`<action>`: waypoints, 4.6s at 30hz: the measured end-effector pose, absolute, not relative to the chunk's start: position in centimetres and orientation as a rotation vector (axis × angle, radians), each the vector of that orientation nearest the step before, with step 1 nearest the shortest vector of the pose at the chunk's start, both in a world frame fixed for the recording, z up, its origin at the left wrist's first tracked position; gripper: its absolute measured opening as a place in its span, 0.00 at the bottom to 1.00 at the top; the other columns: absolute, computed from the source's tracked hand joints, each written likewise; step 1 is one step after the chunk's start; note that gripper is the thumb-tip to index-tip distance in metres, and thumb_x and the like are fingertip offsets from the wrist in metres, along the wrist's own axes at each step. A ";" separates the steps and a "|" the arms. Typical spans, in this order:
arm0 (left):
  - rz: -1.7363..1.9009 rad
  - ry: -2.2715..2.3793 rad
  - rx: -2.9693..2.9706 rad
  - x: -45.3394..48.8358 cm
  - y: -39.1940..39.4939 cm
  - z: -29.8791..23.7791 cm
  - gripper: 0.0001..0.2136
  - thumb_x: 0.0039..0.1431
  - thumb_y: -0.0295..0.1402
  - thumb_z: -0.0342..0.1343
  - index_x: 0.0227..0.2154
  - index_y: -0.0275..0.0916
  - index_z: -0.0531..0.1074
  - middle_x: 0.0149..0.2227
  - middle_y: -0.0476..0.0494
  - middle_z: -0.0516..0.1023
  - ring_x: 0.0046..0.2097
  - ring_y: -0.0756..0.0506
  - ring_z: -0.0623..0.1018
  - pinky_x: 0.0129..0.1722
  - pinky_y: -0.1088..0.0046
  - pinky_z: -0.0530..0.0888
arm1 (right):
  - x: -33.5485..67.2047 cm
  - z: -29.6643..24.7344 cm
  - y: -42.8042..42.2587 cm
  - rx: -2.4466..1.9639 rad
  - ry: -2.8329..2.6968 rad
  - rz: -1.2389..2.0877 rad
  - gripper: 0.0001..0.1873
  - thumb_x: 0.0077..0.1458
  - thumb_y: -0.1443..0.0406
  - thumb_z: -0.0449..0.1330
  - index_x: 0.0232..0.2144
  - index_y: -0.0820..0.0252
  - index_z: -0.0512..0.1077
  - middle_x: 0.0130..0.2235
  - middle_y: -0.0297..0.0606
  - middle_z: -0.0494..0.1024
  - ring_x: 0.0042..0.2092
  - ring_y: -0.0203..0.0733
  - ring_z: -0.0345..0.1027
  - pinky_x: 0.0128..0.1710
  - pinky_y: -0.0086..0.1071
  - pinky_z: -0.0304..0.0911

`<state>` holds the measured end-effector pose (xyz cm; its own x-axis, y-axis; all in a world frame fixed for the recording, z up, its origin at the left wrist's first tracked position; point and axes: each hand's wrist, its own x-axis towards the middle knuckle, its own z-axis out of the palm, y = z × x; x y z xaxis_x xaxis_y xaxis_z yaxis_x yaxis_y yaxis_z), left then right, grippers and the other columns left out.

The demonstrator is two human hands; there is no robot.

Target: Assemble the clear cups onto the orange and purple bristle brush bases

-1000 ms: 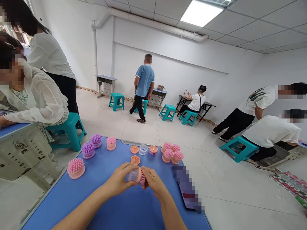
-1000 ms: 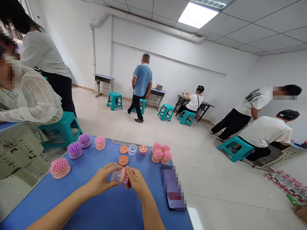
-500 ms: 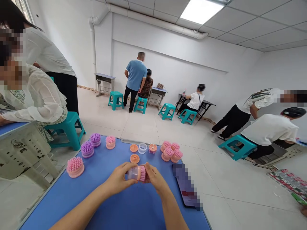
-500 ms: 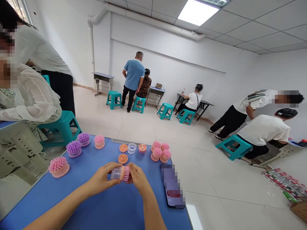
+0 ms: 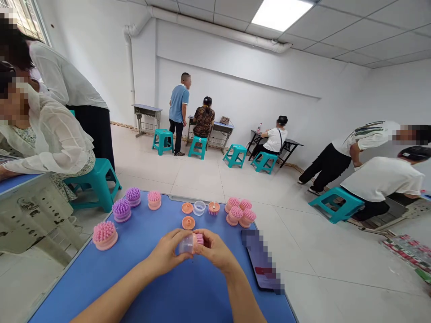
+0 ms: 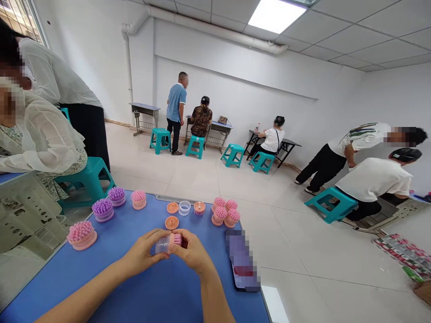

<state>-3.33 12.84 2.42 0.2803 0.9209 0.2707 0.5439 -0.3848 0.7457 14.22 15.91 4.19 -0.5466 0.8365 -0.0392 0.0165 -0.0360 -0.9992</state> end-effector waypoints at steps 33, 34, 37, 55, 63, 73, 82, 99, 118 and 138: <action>0.960 1.510 1.905 -3.2 13.0 4.0 0.20 0.44 0.27 0.54 0.44 0.39 0.63 0.46 0.41 0.72 0.48 0.40 0.71 0.48 0.63 0.68 | 15.3 5.0 16.4 -0.916 -1.478 1.527 0.20 0.39 0.65 0.63 0.38 0.58 0.67 0.33 0.32 0.69 0.33 0.35 0.62 0.33 0.30 0.59; 0.980 1.451 1.843 -3.2 12.9 4.2 0.20 0.44 0.28 0.54 0.43 0.39 0.63 0.44 0.43 0.73 0.46 0.42 0.73 0.46 0.64 0.69 | 15.2 5.0 16.3 -0.900 -1.488 1.536 0.20 0.39 0.65 0.63 0.39 0.57 0.67 0.33 0.32 0.69 0.33 0.35 0.62 0.33 0.29 0.59; 1.000 1.348 1.748 -3.3 12.6 4.6 0.18 0.43 0.27 0.55 0.41 0.39 0.63 0.38 0.46 0.74 0.40 0.44 0.74 0.42 0.67 0.71 | 15.1 4.9 16.2 -0.896 -1.500 1.540 0.20 0.40 0.65 0.63 0.39 0.57 0.67 0.34 0.32 0.68 0.33 0.35 0.62 0.33 0.30 0.59; 1.080 1.187 1.516 -3.4 13.4 3.4 0.22 0.42 0.28 0.58 0.44 0.37 0.64 0.43 0.42 0.72 0.45 0.42 0.73 0.48 0.64 0.70 | 15.0 4.8 15.9 -0.966 -1.679 1.324 0.20 0.42 0.68 0.61 0.41 0.58 0.67 0.37 0.35 0.71 0.37 0.38 0.66 0.39 0.34 0.64; 1.064 1.188 1.482 -3.4 13.4 3.7 0.21 0.42 0.29 0.59 0.43 0.38 0.66 0.43 0.43 0.73 0.46 0.41 0.74 0.47 0.63 0.71 | 15.1 5.2 15.9 -0.983 -1.729 1.256 0.19 0.43 0.68 0.60 0.41 0.57 0.67 0.38 0.36 0.71 0.38 0.39 0.66 0.39 0.34 0.64; 1.061 1.148 1.375 -3.6 13.8 3.6 0.27 0.39 0.34 0.63 0.46 0.36 0.65 0.46 0.40 0.73 0.48 0.39 0.72 0.48 0.61 0.70 | 15.2 5.1 16.0 -0.949 -1.769 1.177 0.20 0.43 0.69 0.60 0.42 0.56 0.67 0.39 0.34 0.70 0.38 0.37 0.65 0.39 0.32 0.64; 0.981 1.121 1.399 -3.9 13.9 3.6 0.31 0.41 0.39 0.63 0.50 0.36 0.63 0.48 0.39 0.72 0.50 0.37 0.71 0.48 0.59 0.70 | 15.4 5.3 16.1 -0.946 -1.806 1.159 0.22 0.43 0.69 0.60 0.44 0.56 0.67 0.40 0.35 0.70 0.39 0.38 0.65 0.40 0.33 0.64; 0.933 1.188 1.575 -4.1 13.7 3.9 0.29 0.44 0.41 0.60 0.50 0.38 0.65 0.50 0.42 0.72 0.53 0.38 0.69 0.54 0.61 0.65 | 15.7 6.3 15.5 -0.958 -1.888 1.103 0.21 0.46 0.67 0.60 0.45 0.53 0.67 0.42 0.35 0.71 0.41 0.40 0.65 0.41 0.35 0.62; 0.724 1.155 1.049 -4.4 13.7 3.9 0.23 0.47 0.54 0.51 0.24 0.36 0.72 0.24 0.46 0.75 0.27 0.47 0.74 0.31 0.71 0.74 | 14.6 5.2 15.5 -0.813 -2.007 1.044 0.23 0.43 0.69 0.62 0.45 0.53 0.68 0.46 0.37 0.69 0.47 0.42 0.63 0.45 0.34 0.62; 0.911 1.298 1.575 -4.6 14.5 3.7 0.18 0.47 0.49 0.54 0.33 0.41 0.74 0.23 0.52 0.74 0.28 0.45 0.75 0.30 0.74 0.74 | 13.7 3.2 16.9 -0.930 -1.702 1.327 0.19 0.44 0.60 0.62 0.41 0.57 0.68 0.33 0.32 0.69 0.32 0.34 0.64 0.32 0.29 0.63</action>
